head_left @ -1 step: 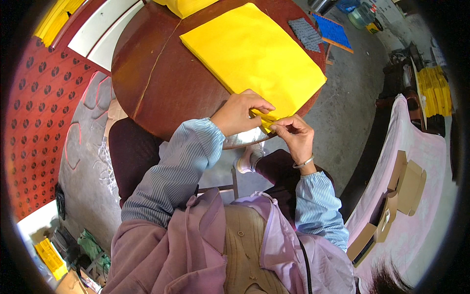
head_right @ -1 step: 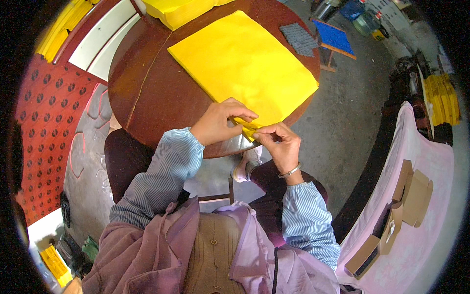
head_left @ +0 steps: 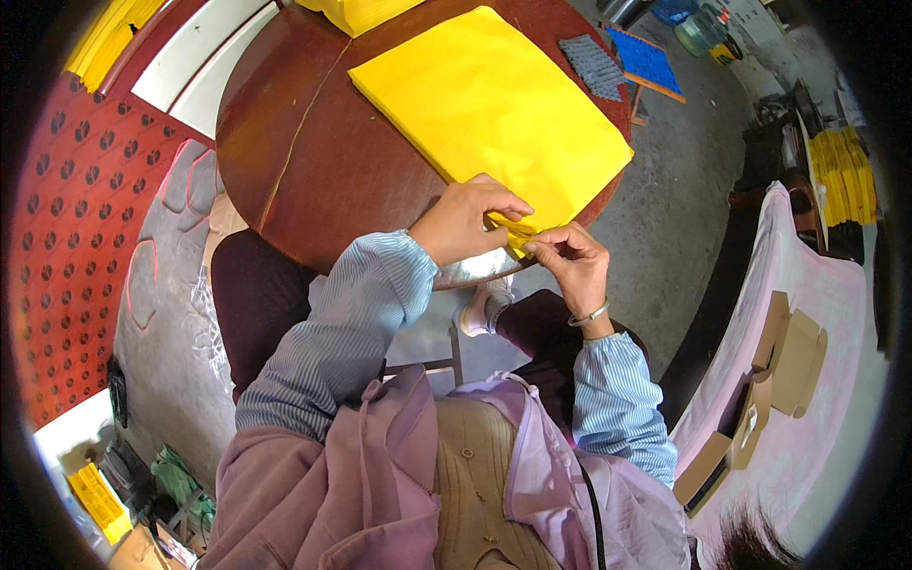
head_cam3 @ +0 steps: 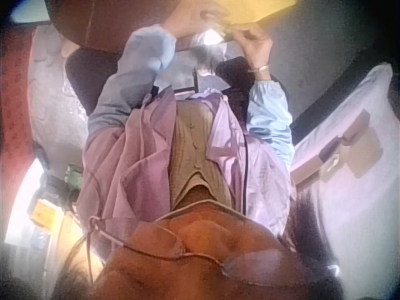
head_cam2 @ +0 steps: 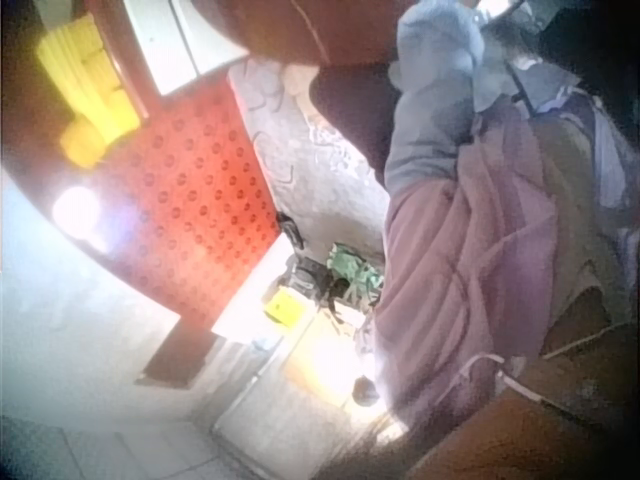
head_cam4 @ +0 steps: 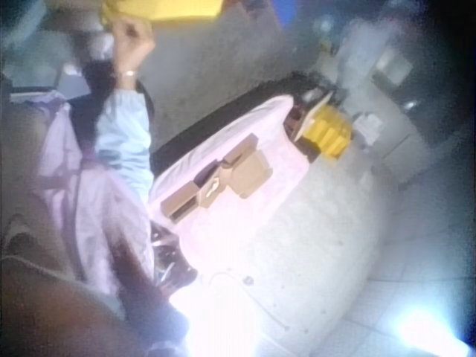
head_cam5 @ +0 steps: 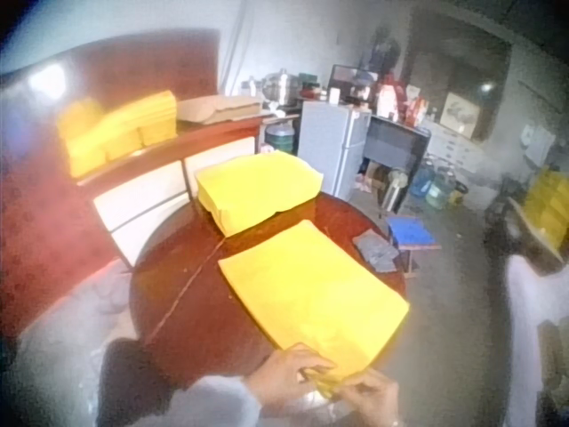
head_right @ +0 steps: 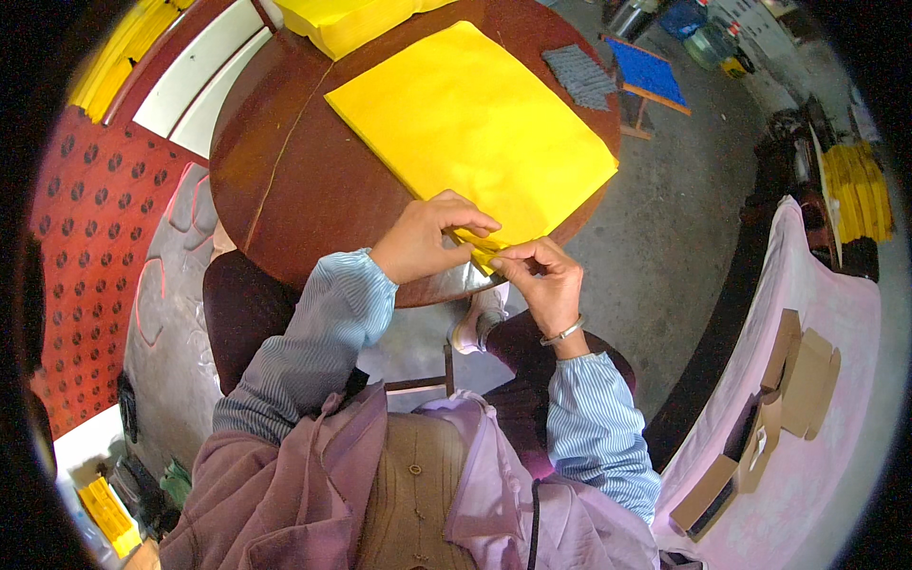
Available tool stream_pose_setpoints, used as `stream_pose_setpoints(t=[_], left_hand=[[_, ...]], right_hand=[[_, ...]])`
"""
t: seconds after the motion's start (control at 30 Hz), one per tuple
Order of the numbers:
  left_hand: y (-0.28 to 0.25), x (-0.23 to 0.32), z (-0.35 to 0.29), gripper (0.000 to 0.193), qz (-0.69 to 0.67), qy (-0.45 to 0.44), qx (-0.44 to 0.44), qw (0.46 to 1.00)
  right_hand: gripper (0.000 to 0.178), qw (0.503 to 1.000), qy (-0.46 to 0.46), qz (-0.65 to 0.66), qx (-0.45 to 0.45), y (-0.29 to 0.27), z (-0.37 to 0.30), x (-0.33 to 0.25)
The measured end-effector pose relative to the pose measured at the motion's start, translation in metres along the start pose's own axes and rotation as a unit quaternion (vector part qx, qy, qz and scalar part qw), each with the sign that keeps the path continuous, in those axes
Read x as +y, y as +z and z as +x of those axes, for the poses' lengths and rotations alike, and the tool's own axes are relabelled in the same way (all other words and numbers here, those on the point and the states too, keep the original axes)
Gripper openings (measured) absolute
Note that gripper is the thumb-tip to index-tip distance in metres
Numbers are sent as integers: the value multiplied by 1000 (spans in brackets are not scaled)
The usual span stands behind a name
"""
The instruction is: The person folds yellow paper sheets on a round wooden table, aligns edges, and stacks the folded pieces. They gather a stack, tie it with a white string, and place the bundle on a nearby cabinet. The person then continues folding additional sheets.
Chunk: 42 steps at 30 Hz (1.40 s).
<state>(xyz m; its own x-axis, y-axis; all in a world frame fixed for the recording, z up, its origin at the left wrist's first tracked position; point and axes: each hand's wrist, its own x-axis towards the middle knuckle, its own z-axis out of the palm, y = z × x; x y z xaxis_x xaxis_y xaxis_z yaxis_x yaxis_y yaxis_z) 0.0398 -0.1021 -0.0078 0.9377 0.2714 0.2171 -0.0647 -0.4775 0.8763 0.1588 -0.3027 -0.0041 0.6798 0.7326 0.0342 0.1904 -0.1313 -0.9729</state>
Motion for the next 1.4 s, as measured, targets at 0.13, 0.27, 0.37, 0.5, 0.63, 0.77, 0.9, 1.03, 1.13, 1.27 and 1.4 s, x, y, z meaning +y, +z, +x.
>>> stream_pose_setpoints(t=[0.13,0.27,0.37,0.5,0.63,0.77,0.9,1.03,1.13,1.27,1.4], left_hand=[[4,4,-2,31,13,0,15,1000],[11,2,-3,26,30,-9,43,999],[14,-3,-3,25,29,33,58,997],[14,-4,-2,26,34,81,71,994],[15,3,-3,25,-9,32,53,998],[16,13,-3,30,35,36,63,997],[12,16,9,27,133,151,43,979],[-9,7,27,30,218,193,-57,955],[-37,-7,36,43,261,247,-44,932],[-68,-21,45,65,308,203,-159,916],[-76,-22,51,73,294,202,-200,912]], right_hand=[[16,999,-14,-43,13,0,1,-7],[33,952,-180,-239,61,-2,2,-18],[43,924,-219,-308,51,3,3,-26],[40,900,-235,-365,32,17,6,-31],[36,896,-215,-384,53,23,6,-33],[25,900,-226,-370,42,17,7,-30],[25,905,-237,-350,42,11,5,-26],[28,916,-220,-332,56,12,4,-23],[29,912,-210,-346,64,17,1,-23],[31,909,-189,-362,85,24,-2,-26],[36,902,-189,-377,88,26,-3,-30]])
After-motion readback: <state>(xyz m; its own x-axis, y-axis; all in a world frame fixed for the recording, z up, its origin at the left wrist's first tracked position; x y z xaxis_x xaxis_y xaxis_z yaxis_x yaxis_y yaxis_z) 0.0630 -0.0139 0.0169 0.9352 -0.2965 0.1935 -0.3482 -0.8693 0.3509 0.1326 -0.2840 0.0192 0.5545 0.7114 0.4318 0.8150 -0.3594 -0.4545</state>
